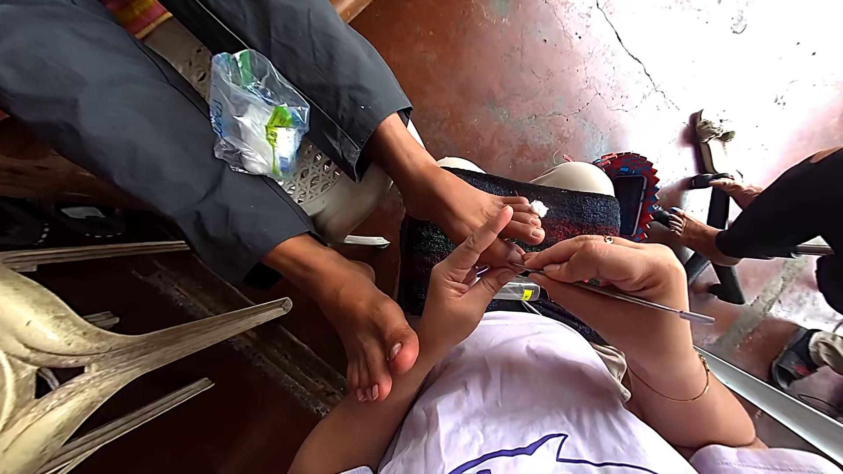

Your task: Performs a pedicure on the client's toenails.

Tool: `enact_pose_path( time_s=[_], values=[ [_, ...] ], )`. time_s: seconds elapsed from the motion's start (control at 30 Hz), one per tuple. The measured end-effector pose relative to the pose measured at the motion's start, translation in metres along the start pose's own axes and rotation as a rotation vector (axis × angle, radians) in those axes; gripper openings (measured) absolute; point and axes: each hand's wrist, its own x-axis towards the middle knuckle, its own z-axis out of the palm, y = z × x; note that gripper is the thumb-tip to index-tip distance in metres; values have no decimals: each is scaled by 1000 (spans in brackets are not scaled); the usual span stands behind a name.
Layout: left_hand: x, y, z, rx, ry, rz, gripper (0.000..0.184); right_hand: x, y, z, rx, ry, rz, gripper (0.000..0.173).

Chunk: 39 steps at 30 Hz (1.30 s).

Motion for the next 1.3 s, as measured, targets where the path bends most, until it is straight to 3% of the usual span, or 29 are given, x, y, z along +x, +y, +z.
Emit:
enact_pose_path(
  time_s=[0.63, 1.03, 1.3],
  values=[
    [-1, 2, -1, -3, -21, 4, 62, -5, 12, 3, 160, 61, 52, 10],
    [0, 4, 0, -28, -6, -2, 62, -13, 11, 12, 162, 138, -19, 12],
    [0, 3, -1, -19, -8, -17, 62, -5, -4, 2, -17, 6, -12, 8]
  ],
)
